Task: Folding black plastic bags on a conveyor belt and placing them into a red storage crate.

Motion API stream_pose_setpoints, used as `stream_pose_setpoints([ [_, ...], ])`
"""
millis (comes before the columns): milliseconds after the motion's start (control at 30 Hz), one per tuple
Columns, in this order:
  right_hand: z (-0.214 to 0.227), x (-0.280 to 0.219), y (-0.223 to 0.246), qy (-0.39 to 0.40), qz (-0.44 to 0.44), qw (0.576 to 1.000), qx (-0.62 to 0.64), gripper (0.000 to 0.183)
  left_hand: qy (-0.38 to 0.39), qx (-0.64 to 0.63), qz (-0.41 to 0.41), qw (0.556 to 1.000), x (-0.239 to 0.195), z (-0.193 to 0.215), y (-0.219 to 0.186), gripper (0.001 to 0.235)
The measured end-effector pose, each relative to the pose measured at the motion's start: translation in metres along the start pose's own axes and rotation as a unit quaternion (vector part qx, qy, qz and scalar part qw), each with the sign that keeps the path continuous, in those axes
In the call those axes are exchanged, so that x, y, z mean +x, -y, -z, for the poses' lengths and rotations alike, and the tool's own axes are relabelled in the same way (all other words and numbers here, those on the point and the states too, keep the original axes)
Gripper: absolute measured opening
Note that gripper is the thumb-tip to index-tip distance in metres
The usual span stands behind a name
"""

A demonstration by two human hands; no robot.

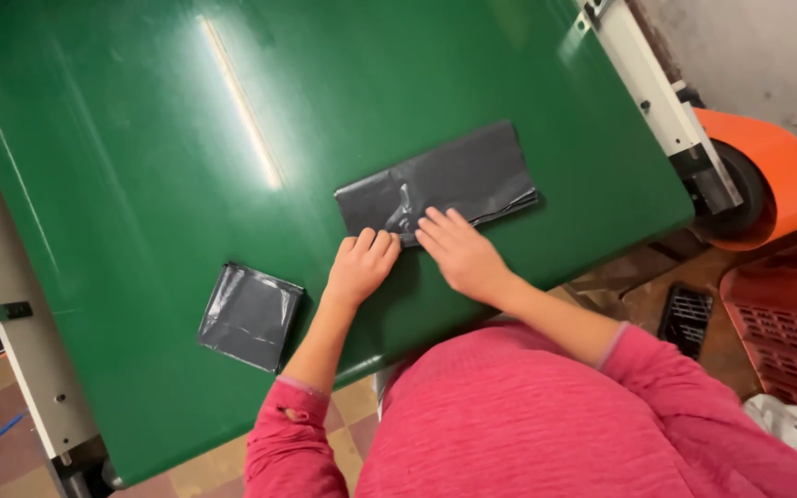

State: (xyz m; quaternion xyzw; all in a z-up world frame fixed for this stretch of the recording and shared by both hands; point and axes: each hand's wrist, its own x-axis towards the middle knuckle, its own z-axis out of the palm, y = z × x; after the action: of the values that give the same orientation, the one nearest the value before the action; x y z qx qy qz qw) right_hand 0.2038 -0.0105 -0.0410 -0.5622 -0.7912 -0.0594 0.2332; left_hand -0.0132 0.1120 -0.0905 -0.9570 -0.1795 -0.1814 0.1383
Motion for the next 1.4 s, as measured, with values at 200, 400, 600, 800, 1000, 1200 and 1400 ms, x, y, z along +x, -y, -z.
stream_pose_setpoints([
  [200, -0.017, -0.007, 0.010, -0.001, -0.039, 0.993, 0.108, 0.053, 0.255, -0.233, 0.018, 0.938, 0.052, 0.041, -0.015, 0.023],
  [400, -0.048, -0.093, -0.009, 0.058, -0.180, 0.903, 0.385, 0.047, 0.376, -0.752, 0.327, 0.432, 0.071, -0.040, 0.022, 0.077],
  [600, -0.083, -0.102, -0.071, -0.114, -0.534, 0.480, 0.687, 0.019, 0.137, -0.601, 0.355, 0.703, 0.066, -0.085, 0.016, 0.050],
  [800, -0.059, -0.078, -0.080, -0.119, -0.559, 0.395, 0.719, 0.009, 0.027, -0.245, 0.418, 0.875, 0.119, -0.008, -0.039, 0.039],
  [1000, -0.050, -0.072, -0.035, -0.187, -0.561, 0.600, 0.538, 0.033, -0.090, -0.339, 0.299, 0.888, 0.052, 0.032, -0.042, 0.026],
  [1200, -0.069, 0.048, 0.102, -0.095, -0.338, 0.699, 0.623, 0.050, -0.030, -0.337, 0.365, 0.868, -0.099, 0.154, 0.065, 0.030],
  [1400, -0.154, 0.097, 0.196, 0.011, -0.372, 0.748, 0.550, 0.027, -0.027, -0.246, 0.388, 0.888, -0.216, 0.064, 0.147, 0.033],
])
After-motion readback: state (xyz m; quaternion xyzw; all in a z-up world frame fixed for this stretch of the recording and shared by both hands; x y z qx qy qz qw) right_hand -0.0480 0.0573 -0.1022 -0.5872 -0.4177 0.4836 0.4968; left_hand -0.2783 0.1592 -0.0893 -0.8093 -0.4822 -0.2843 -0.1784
